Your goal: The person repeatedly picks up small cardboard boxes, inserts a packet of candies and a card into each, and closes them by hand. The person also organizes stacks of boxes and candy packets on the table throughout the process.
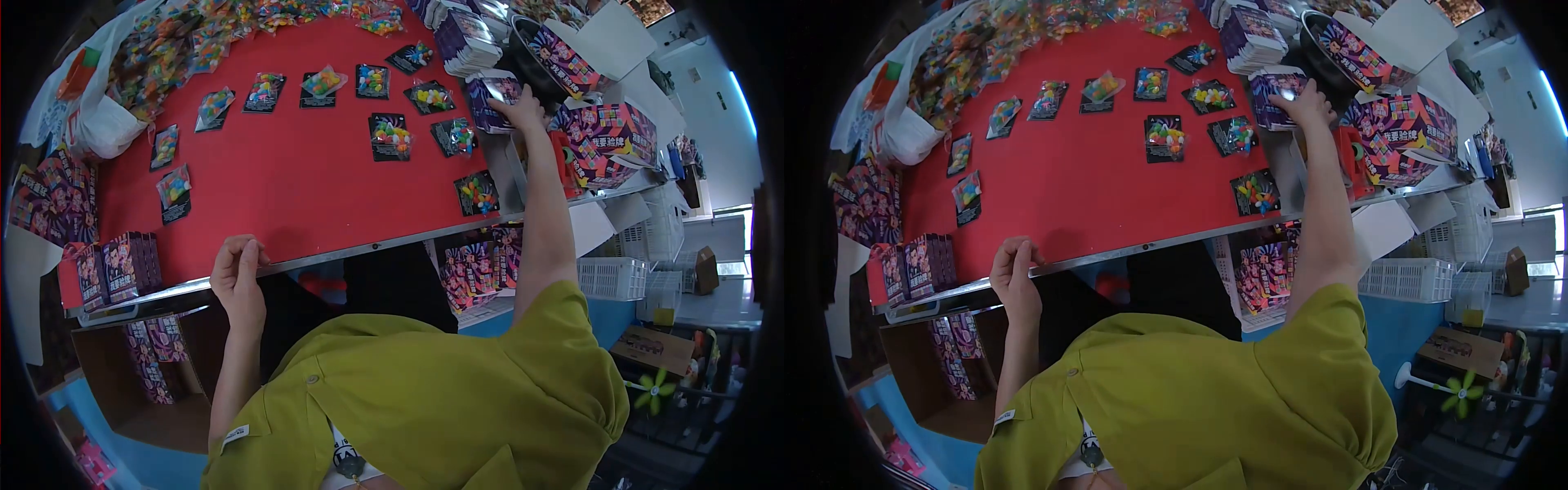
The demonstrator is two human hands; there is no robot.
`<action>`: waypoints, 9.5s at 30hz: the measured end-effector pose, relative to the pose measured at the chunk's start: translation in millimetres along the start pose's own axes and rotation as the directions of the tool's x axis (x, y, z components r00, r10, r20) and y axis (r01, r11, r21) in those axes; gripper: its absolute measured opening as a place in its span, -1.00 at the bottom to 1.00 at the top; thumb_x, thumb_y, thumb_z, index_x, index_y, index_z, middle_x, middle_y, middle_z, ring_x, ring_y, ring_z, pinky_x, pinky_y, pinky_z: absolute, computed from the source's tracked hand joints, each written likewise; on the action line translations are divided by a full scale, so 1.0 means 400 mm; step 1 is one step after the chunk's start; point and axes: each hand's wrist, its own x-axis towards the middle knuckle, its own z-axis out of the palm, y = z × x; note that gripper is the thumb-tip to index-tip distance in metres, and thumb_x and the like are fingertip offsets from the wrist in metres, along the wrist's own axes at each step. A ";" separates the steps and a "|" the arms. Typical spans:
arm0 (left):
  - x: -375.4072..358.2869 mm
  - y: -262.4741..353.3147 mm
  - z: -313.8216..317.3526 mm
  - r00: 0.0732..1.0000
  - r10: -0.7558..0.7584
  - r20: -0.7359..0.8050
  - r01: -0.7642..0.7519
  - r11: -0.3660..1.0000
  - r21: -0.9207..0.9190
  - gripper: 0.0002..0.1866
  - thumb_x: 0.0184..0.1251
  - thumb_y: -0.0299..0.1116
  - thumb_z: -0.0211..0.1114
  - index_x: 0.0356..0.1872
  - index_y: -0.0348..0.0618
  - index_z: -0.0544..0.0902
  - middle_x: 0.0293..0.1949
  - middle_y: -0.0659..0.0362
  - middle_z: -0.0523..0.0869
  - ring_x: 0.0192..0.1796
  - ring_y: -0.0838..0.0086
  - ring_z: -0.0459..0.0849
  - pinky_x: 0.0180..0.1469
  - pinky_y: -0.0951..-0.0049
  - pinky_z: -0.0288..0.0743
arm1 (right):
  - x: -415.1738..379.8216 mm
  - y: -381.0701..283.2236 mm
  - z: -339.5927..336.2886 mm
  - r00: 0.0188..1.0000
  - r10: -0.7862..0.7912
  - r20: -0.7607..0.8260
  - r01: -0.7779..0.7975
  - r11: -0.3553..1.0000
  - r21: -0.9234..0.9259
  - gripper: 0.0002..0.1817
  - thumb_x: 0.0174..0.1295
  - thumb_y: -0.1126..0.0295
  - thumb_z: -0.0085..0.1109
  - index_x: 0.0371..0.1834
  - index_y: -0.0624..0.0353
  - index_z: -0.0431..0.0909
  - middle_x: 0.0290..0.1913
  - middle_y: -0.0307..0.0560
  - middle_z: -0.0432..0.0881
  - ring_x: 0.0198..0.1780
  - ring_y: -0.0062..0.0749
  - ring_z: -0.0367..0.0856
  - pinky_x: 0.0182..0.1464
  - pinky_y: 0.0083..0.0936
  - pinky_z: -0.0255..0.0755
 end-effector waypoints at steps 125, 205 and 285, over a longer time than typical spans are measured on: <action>0.070 0.031 -0.030 0.761 0.455 0.462 -0.605 0.756 0.251 -0.79 0.12 -0.48 0.35 -0.19 -0.22 0.67 -0.19 0.07 0.69 -0.17 0.33 0.71 -0.18 0.48 0.62 | -0.754 -0.415 0.019 0.293 -0.790 -0.538 0.769 -0.140 0.624 -0.72 0.13 0.45 0.25 -0.07 0.21 0.61 -0.13 -0.05 0.63 -0.19 -0.31 0.59 -0.14 -0.46 0.38; 0.051 0.046 -0.111 0.807 -0.284 0.518 0.568 0.610 -0.552 -0.37 -0.03 -0.37 0.46 0.10 -0.33 0.42 -0.12 -0.01 0.66 -0.09 0.25 0.70 -0.02 0.28 0.63 | -0.648 -0.692 -0.067 0.025 -0.976 -0.216 0.482 -0.177 0.858 -0.78 0.28 0.42 0.14 -0.04 0.22 0.54 -0.06 -0.20 0.56 -0.04 -0.65 0.53 -0.13 -0.66 0.45; 0.087 0.021 -0.050 0.910 0.309 0.278 -0.341 0.937 0.075 -0.91 0.13 -0.43 0.38 -0.35 -0.20 0.73 -0.35 0.17 0.72 -0.29 0.51 0.70 -0.20 0.57 0.60 | -0.744 -0.480 0.005 0.324 -0.806 -0.495 0.709 -0.139 0.691 -0.77 0.10 0.41 0.29 -0.15 0.11 0.66 -0.22 -0.22 0.65 -0.22 -0.43 0.55 -0.10 -0.51 0.30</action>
